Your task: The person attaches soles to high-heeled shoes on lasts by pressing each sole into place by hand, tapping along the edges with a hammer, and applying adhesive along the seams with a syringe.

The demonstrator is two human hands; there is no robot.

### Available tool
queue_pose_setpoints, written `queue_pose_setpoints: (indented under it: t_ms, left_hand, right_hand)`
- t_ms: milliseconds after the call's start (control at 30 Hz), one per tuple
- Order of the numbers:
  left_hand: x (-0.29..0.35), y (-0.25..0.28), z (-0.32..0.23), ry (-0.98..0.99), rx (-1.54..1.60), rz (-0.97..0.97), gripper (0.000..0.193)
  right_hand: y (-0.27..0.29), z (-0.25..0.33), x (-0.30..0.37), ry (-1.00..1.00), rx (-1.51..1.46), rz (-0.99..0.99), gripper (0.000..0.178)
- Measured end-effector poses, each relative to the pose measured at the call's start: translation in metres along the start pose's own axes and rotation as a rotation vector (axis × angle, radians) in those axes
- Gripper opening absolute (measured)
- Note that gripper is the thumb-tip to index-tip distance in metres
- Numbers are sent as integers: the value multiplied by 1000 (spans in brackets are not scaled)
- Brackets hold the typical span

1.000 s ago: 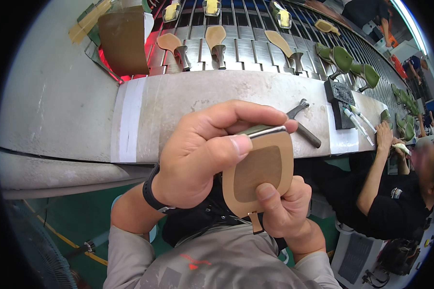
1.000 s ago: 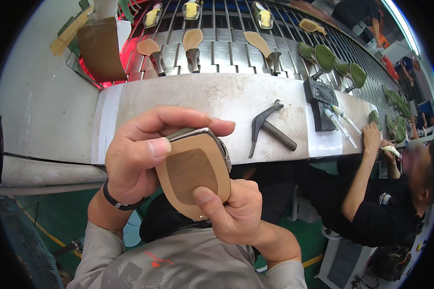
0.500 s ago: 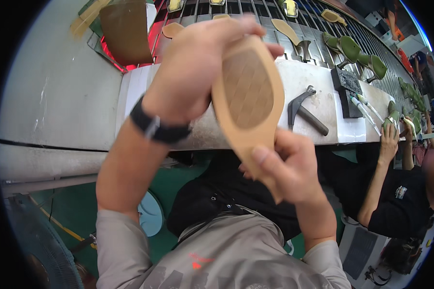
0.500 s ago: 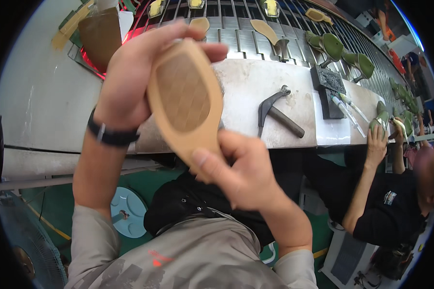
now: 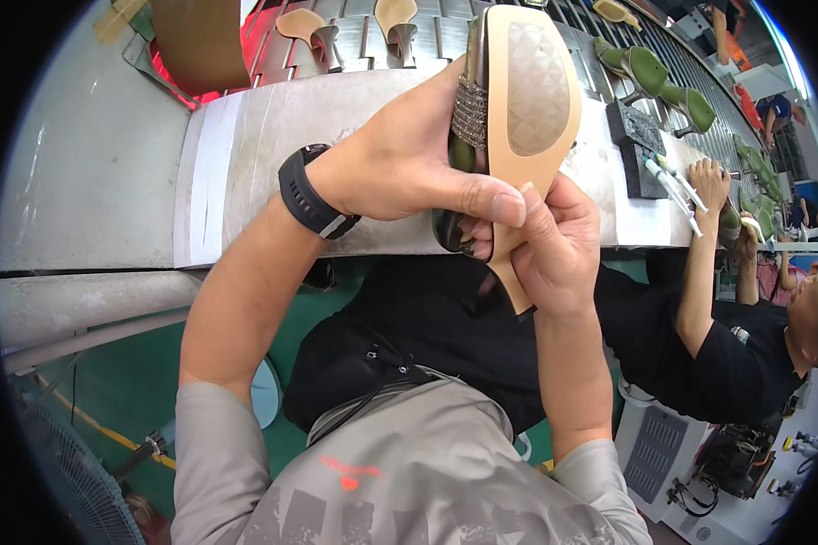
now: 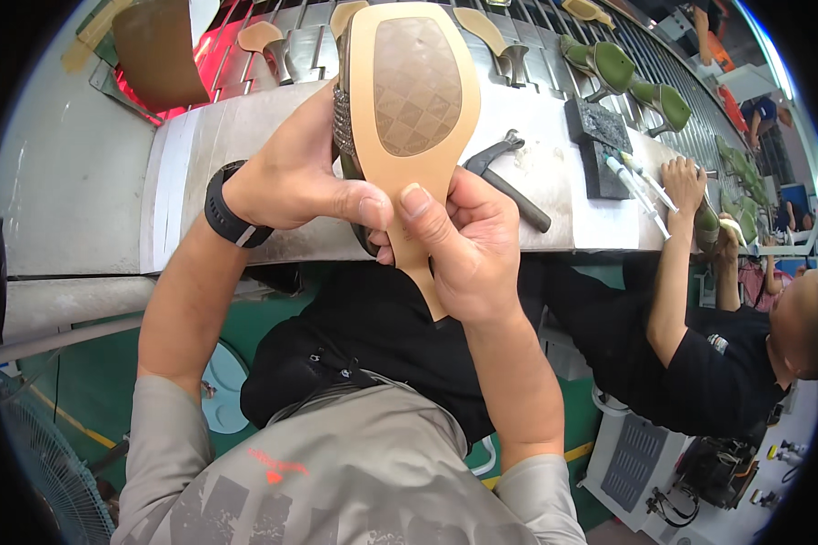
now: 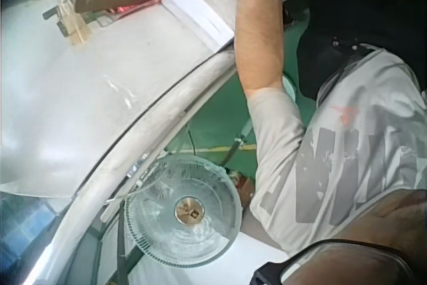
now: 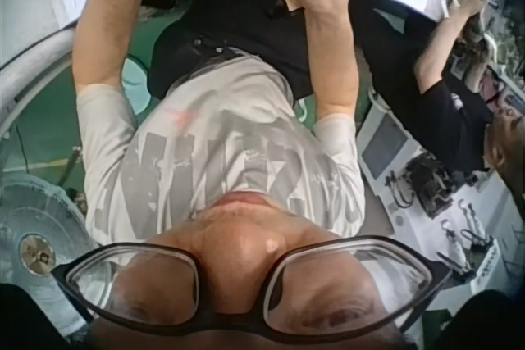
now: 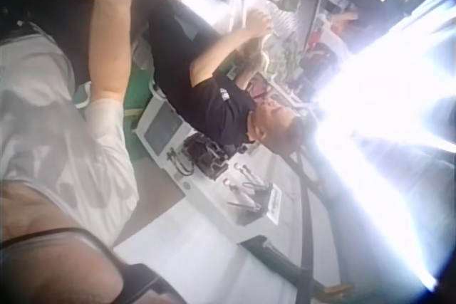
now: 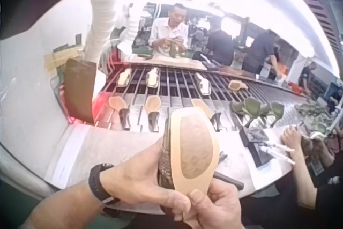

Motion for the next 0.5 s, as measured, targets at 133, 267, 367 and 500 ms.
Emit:
queue_pose_setpoints:
  t_ms: [133,267,367,500]
  left_hand:
    - [2,0,4,7,-40,-3,109]
    - [4,-3,3,62,-1,7,102]
    - [7,-8,-3,144,131,-27,101]
    - [15,-5,3,-17,50,-84,89]
  right_hand:
    - [3,-2,0,4,-34,10,31]
    - [4,-2,3,5,9,-4,32]
    - [2,1,4,-8,39,-56,30]
    - [-3,10,10,-50,127,-68,28]
Point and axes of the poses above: each hand's wrist, its own x-axis away from the middle knuckle, its own y-axis out of the back of the hand, z = x × y, the point moved 3 cm from there along -x, towards the middle knuckle, and after that the axes turned 9 degrees about -z, right-handed, at the moved point
